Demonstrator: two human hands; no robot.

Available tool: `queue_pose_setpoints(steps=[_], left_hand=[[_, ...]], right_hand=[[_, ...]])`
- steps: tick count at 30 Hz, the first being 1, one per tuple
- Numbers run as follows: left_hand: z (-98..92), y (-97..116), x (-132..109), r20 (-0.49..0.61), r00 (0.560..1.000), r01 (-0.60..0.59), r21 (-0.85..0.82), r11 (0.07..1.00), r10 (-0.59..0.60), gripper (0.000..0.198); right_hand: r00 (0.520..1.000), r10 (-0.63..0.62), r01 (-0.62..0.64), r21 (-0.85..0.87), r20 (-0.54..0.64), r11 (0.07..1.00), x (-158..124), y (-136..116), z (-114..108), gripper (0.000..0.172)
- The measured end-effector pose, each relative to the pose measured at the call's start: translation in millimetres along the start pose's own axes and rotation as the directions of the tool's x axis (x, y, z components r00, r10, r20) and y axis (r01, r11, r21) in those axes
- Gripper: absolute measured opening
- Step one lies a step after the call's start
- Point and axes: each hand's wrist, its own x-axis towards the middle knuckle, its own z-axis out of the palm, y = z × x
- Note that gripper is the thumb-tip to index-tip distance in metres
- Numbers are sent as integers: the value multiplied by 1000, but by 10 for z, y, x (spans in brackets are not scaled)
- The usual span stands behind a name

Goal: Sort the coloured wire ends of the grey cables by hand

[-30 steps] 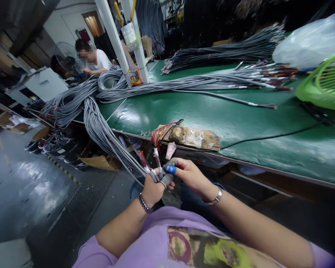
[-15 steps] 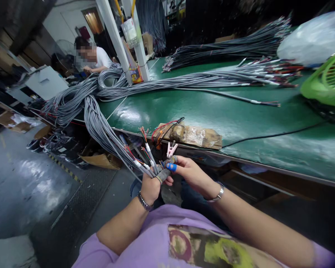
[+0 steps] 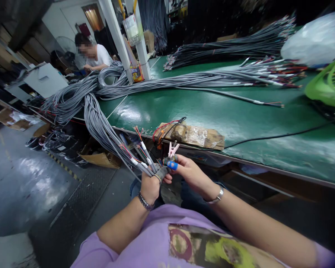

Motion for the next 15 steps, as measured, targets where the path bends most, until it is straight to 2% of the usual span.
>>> queue_pose_setpoints(steps=[2,3,7,9,12,15], left_hand=[[-7,-10,2,7,1000,2,9,1000,-2,27],[-10,-13,3,6,1000,-1,10,1000,1,27],[-14,10,-7,-7,1000,-9,1,1000,9,28],[-11,41,-16,-11,1000,-2,-8,1000,2,28],[-4,94,-26,-14,1000,23,-32,999,-23,29],[13,141,-27,-1,998,58,-65,996,-58,29]], right_hand=[[997,25,-27,27,79,999,23,-27,31,26],[996,34,-36,28,79,999,36,-29,39,25],[992,50,-48,23,-117,999,70,44,-4,24],[986,75,-61,99,-151,993,63,93,-61,22],[987,141,-116,261,-79,958,49,129,-173,19],[966,240,-184,396,-98,900,92,113,-274,25]])
